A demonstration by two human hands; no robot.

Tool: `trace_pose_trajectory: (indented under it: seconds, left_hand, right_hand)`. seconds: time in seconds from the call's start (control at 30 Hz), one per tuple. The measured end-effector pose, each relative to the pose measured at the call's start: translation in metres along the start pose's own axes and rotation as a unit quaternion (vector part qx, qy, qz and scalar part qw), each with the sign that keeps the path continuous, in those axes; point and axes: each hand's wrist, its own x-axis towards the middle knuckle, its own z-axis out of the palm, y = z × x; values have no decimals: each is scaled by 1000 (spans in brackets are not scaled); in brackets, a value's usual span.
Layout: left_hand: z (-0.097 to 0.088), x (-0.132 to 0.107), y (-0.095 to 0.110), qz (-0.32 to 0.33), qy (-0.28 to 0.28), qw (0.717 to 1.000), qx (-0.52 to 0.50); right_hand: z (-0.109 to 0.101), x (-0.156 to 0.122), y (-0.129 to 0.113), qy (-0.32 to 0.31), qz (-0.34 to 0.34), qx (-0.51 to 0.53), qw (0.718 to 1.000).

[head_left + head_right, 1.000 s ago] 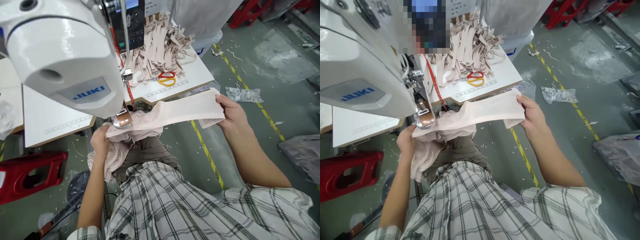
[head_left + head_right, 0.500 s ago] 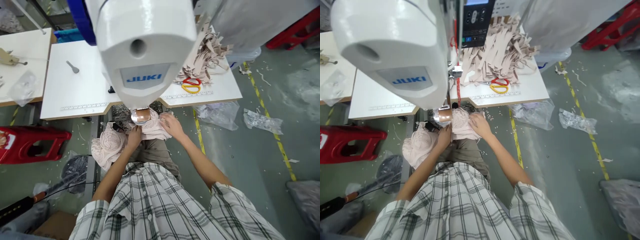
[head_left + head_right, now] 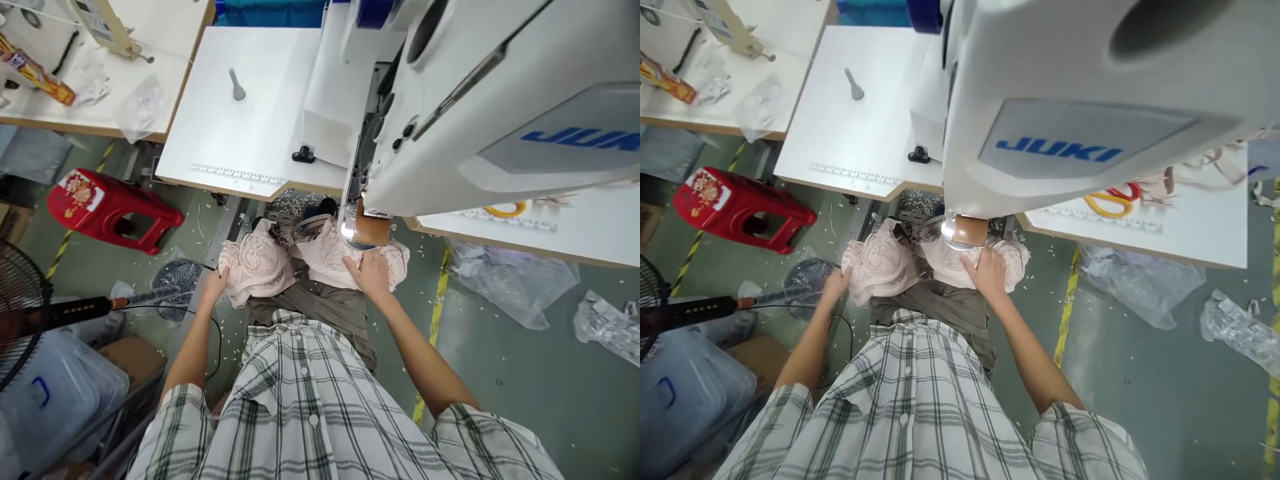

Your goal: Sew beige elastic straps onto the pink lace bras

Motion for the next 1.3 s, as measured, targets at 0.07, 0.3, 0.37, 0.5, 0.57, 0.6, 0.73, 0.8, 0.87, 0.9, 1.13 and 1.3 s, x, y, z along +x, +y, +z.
trace_pose_trajectory:
  seconds: [0.07,0.3,0.37,0.5,0.57,0.6,0.73,0.8,0.87,0.9,1.13,1.3]
  left_hand:
    - [-8,-8,5,5,-1,1000,8]
    - [-56,-104,81,226,-46,971,-59]
    - [-65,-119,108,349,-121,910,-187]
    - [-61,-111,167,375,-192,799,-430]
    - [-49,-107,200,359,-328,715,-503]
    - [-42,-106,216,347,-404,671,-516]
    - [-28,-103,254,338,-460,634,-522]
    - [-29,-97,259,340,-431,648,-528]
    - [-32,-93,257,349,-383,688,-508]
    - [-33,-93,255,357,-357,711,-490]
    - [-39,-124,246,450,-207,770,-402]
    - [-45,-123,236,437,-117,795,-404]
  right_hand:
    - [-13,6,-15,41,-8,56,998]
    - [-66,-19,-113,-231,-373,165,883]
    - [-90,-29,-116,-308,-407,145,847]
    - [-169,-49,-87,-329,-360,146,861]
    - [-209,-62,-75,-320,-299,147,887]
    - [-225,-68,-71,-321,-266,150,896]
    - [-246,-66,-51,-356,-214,156,896]
    - [-239,-43,-29,-342,-211,137,905]
    - [-229,-4,-4,-236,-149,101,955]
    - [-225,22,7,-141,-78,79,984]
    - [-243,209,26,126,159,-63,977]
    - [-237,242,22,72,154,-112,979]
